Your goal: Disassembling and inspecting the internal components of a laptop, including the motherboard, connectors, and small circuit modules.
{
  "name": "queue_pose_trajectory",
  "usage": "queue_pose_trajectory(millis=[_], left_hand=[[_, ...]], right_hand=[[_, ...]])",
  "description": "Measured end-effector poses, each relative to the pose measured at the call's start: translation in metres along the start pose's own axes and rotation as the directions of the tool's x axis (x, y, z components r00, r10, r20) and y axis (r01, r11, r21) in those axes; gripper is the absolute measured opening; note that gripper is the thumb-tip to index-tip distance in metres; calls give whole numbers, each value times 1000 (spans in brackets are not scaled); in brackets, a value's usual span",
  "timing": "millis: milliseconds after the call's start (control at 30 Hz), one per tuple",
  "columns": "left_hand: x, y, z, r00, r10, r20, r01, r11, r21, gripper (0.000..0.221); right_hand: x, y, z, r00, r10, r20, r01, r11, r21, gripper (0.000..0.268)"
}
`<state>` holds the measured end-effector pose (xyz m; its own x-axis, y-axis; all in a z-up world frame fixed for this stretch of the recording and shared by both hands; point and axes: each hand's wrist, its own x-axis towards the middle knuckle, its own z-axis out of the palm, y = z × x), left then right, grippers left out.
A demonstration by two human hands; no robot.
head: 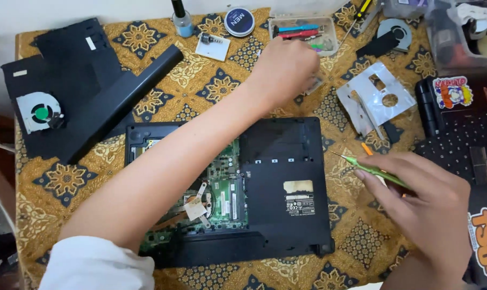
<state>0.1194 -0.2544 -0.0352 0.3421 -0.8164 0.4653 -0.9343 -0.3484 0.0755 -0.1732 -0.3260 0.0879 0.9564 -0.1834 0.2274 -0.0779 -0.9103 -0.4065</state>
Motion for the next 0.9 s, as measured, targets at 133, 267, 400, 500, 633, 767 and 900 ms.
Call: queue_pose_trajectory(millis=[133, 267, 400, 500, 633, 767, 900], left_hand=[[-15, -3, -37, 999, -1, 41, 7, 991, -136, 13], [-61, -14, -94, 999, 2, -39, -12, 972, -235, 14], [-139, -29, -159, 998, 40, 43, -26, 959, -281, 17], [-209, -29, -193, 970, -89, 226, 144, 959, -242, 28], [-267, -15, -206, 953, -153, 260, 221, 941, -258, 52], [-295, -2, -208, 967, -112, 227, 192, 909, -369, 74], [-304, -1, -207, 965, -98, 242, 198, 879, -433, 88]], right_hand=[[-4, 1, -2, 1000, 2, -3, -2, 1000, 12, 19], [-2, 1, -2, 994, 76, 82, -78, 997, 19, 17], [16, -24, 1, 932, -186, 311, 179, 983, 50, 20], [27, -56, 16, 797, -400, 453, 324, 915, 239, 19], [36, -93, 48, 633, -568, 525, 483, 821, 305, 19], [40, -114, 71, 482, -599, 640, 577, 766, 283, 14], [41, -124, 81, 416, -605, 679, 645, 723, 249, 8]])
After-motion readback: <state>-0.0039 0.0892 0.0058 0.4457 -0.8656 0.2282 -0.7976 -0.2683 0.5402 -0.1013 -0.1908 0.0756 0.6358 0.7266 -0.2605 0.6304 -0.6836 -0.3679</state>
